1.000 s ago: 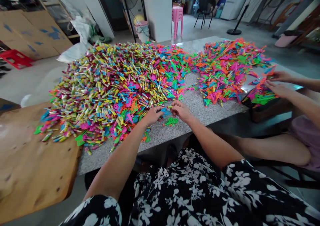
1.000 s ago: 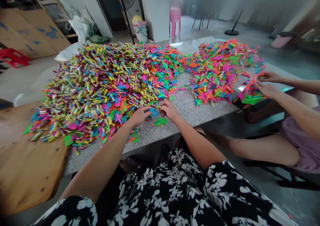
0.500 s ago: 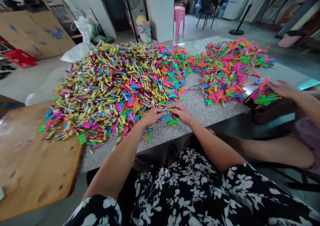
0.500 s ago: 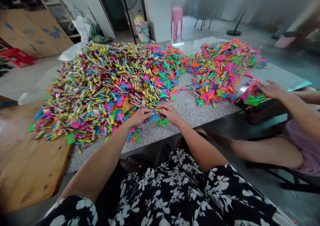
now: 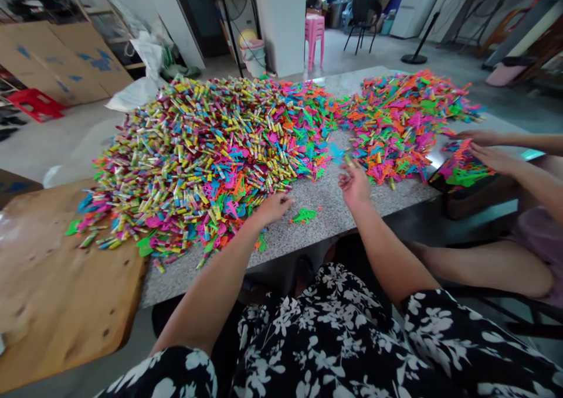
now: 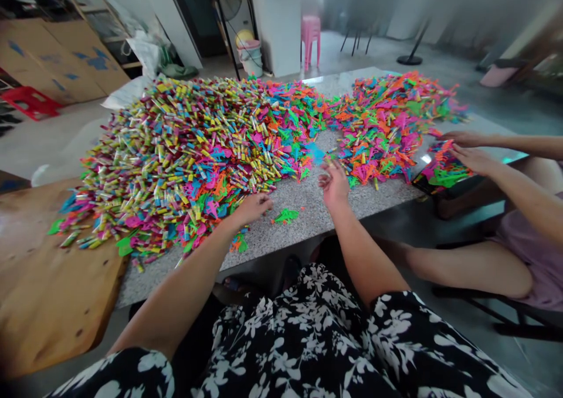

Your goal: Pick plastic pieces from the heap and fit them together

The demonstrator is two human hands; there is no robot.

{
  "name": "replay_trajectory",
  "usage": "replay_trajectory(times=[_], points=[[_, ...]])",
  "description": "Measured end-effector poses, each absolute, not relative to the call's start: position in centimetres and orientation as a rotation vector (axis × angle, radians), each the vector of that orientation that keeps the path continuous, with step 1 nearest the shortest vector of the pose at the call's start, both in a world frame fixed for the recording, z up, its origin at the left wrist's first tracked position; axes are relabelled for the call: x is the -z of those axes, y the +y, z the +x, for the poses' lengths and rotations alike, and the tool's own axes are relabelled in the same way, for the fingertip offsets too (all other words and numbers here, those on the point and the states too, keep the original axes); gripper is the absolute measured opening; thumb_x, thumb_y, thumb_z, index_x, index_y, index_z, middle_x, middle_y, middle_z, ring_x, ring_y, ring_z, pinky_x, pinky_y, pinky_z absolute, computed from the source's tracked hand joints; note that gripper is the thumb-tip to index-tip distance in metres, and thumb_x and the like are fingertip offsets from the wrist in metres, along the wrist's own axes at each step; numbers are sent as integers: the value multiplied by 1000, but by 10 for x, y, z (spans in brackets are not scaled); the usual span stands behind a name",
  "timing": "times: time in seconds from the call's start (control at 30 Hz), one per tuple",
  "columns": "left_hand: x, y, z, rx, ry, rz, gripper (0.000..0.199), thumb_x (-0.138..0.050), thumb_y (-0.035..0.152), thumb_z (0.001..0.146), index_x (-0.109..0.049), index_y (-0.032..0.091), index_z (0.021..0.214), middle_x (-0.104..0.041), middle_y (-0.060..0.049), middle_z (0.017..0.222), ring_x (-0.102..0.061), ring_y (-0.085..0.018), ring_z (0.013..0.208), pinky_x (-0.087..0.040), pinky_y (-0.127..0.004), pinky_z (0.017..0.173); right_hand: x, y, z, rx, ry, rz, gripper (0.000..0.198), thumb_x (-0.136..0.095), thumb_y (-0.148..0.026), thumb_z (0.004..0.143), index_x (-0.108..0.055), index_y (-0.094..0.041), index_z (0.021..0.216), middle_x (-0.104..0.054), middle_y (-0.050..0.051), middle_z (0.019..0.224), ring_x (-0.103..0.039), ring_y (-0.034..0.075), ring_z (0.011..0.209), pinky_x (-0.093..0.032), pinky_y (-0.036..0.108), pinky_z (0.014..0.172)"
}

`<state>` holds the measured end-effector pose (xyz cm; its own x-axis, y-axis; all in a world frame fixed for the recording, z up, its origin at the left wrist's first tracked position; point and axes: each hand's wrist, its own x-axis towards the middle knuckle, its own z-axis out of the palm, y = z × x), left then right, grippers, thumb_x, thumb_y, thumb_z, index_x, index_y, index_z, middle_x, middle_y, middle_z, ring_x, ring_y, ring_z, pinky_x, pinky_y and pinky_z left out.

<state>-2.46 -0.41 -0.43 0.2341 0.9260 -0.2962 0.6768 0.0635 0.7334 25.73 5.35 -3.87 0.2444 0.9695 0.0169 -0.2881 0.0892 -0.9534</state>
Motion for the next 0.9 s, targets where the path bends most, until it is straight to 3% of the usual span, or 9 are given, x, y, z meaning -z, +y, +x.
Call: replay_trajectory(times=[0.1, 0.2, 0.27, 0.37, 0.47, 0.6, 0.7, 0.8, 0.9], points=[[20, -16, -5, -250, 1579, 1987, 40, -70, 56, 93, -71, 19, 108, -76, -13, 114, -71, -30, 107, -54, -36, 90, 41, 67, 250, -1112, -884, -1104, 46, -58, -56, 95, -61, -28, 132, -75, 6, 114, -68, 14, 69, -52, 23, 52], [30, -27, 14, -172, 1638, 2117, 44, -74, 53, 91, -70, 19, 119, -71, -16, 128, -69, -34, 117, -53, -40, 95, 46, 71, 213, -1234, -1285, -1325, 35, -63, -48, 96, -70, -22, 118, -77, 9, 107, -69, 16, 68, -55, 27, 59], [34, -31, 21, -160, 1673, 2128, 41, -77, 46, 90, -69, 20, 120, -70, -17, 131, -68, -34, 120, -52, -40, 97, 49, 72, 182, -1141, -1666, -1458, 24, -64, -35, 97, -75, -18, 110, -78, 10, 106, -73, 19, 81, -58, 30, 76], [36, -31, 20, -162, 1766, 2029, 44, -84, 39, 84, -66, 19, 118, -72, -16, 125, -68, -32, 117, -52, -38, 94, 51, 78, 145, -769, -2099, -1591, 24, -64, -28, 99, -79, -16, 113, -77, 14, 121, -71, 25, 114, -52, 32, 102], [36, -30, 5, -211, 1778, 1881, 43, -83, 34, 83, -64, 19, 119, -74, -9, 108, -71, -26, 99, -52, -34, 84, 50, 84, 128, -577, -2245, -1700, 31, -62, -37, 103, -80, -16, 116, -75, 17, 125, -67, 27, 124, -50, 32, 103], [30, -31, -25, -478, 1661, 1720, 35, -76, 29, 87, -67, 18, 119, -71, -2, 92, -68, -19, 84, -51, -29, 74, 49, 84, 130, -616, -2244, -1667, 25, -65, -35, 100, -80, -15, 100, -78, 15, 111, -71, 26, 110, -51, 30, 92], [24, -31, -42, -608, 1551, 1469, 32, -69, 32, 92, -69, 19, 122, -71, -1, 86, -67, -16, 74, -49, -26, 65, 52, 75, 138, -891, -2031, -1585, 21, -67, -33, 94, -72, -17, 81, -73, 7, 78, -70, 22, 79, -52, 29, 75], [21, -29, -50, -643, 1474, 1301, 27, -68, 39, 94, -70, 19, 111, -65, 1, 74, -60, -13, 60, -44, -23, 56, 54, 59, 146, -1366, -1619, -1356, 17, -66, -35, 87, -60, -21, 80, -55, -4, 56, -52, 14, 49, -47, 26, 55], [21, -25, -51, -618, 1412, 1280, 32, -70, 48, 92, -68, 19, 104, -54, 5, 61, -48, -10, 48, -34, -22, 48, 52, 41, 153, -1660, -1276, -1027, 20, -67, -34, 78, -51, -25, 83, -50, -9, 55, -40, 10, 41, -42, 24, 44]])
